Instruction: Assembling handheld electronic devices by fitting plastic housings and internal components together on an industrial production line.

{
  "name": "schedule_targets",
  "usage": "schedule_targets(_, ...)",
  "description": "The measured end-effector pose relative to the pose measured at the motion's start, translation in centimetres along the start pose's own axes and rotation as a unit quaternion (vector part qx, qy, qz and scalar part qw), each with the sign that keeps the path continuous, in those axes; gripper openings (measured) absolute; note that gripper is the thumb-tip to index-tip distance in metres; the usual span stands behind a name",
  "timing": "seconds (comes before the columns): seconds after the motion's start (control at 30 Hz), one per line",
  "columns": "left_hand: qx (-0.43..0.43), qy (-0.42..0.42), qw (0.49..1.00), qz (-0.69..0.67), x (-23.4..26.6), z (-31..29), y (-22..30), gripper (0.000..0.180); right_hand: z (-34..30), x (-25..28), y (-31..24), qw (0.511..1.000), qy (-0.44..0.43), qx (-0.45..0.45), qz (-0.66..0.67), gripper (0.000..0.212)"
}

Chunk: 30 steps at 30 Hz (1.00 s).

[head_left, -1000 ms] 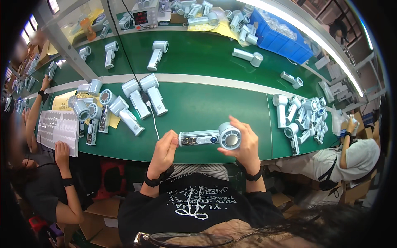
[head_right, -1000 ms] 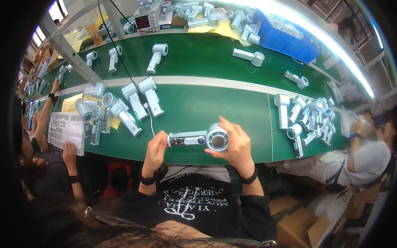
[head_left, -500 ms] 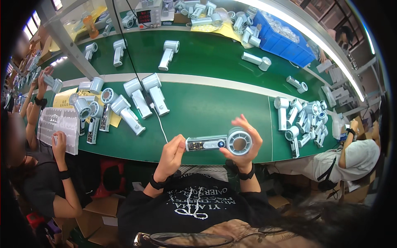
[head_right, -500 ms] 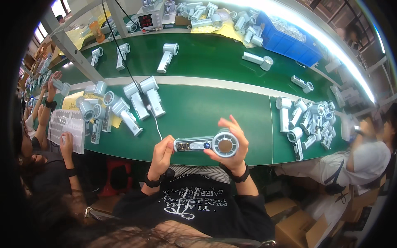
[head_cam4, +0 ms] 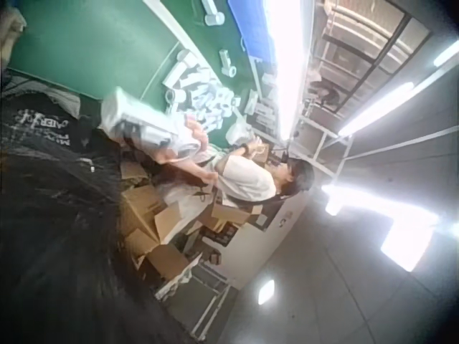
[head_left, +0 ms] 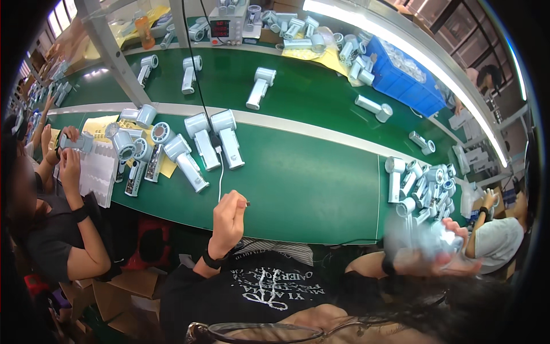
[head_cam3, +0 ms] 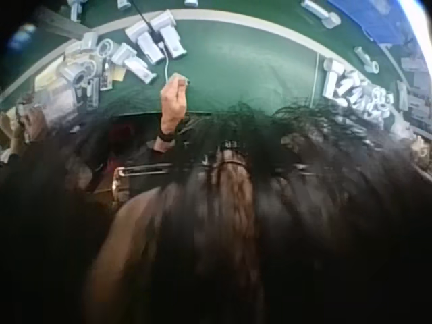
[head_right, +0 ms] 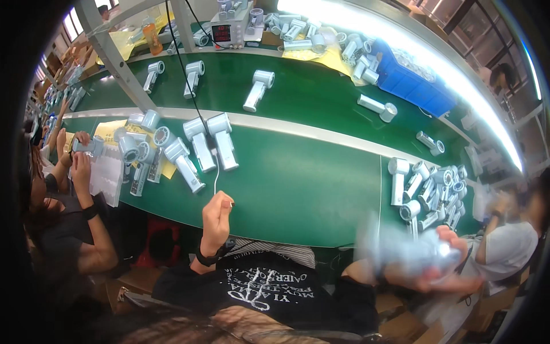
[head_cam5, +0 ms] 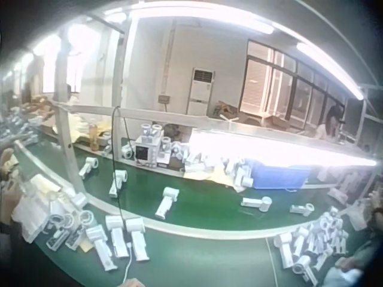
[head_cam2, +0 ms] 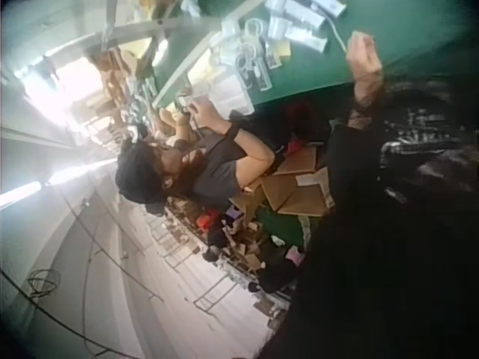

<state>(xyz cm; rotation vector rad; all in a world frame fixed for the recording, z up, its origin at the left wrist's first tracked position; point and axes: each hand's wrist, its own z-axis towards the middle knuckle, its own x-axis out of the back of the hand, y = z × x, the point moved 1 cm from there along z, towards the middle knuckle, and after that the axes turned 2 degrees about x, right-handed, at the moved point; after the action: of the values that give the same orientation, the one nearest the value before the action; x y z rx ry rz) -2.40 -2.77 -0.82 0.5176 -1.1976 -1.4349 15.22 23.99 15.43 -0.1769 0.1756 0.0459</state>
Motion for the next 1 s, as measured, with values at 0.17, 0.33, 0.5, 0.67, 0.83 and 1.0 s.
schedule_targets(0.17,0.016,-0.019,0.999,-0.032,-0.2,0.4,0.1,0.033,2.1,0.4,1.5,0.674,0.021,-0.264,0.69,0.075)
schedule_targets(0.33,0.086,-0.08,0.985,-0.126,-0.3,1.2,-0.4,0.035,1.1,-3.4,2.9,0.834,-0.042,-0.22,0.504,0.083)
schedule_targets(0.5,0.113,-0.129,0.973,-0.152,0.8,1.2,-0.3,0.036,-5.9,-15.1,11.2,0.803,-0.191,-0.43,0.366,0.077)
schedule_targets(0.67,0.065,-0.145,0.98,-0.122,0.9,1.8,0.5,0.034,-16.8,-23.7,21.6,0.854,-0.34,-0.386,-0.083,0.068)
schedule_targets(0.83,0.063,-0.145,0.983,-0.096,1.3,2.2,-0.5,0.032,-21.4,-26.1,27.3,0.91,-0.285,-0.223,-0.201,0.065)
schedule_targets(1.0,0.064,-0.131,0.986,-0.075,1.9,2.1,-0.4,0.03,-17.4,-32.6,16.7,0.829,-0.555,0.069,0.017,0.061)
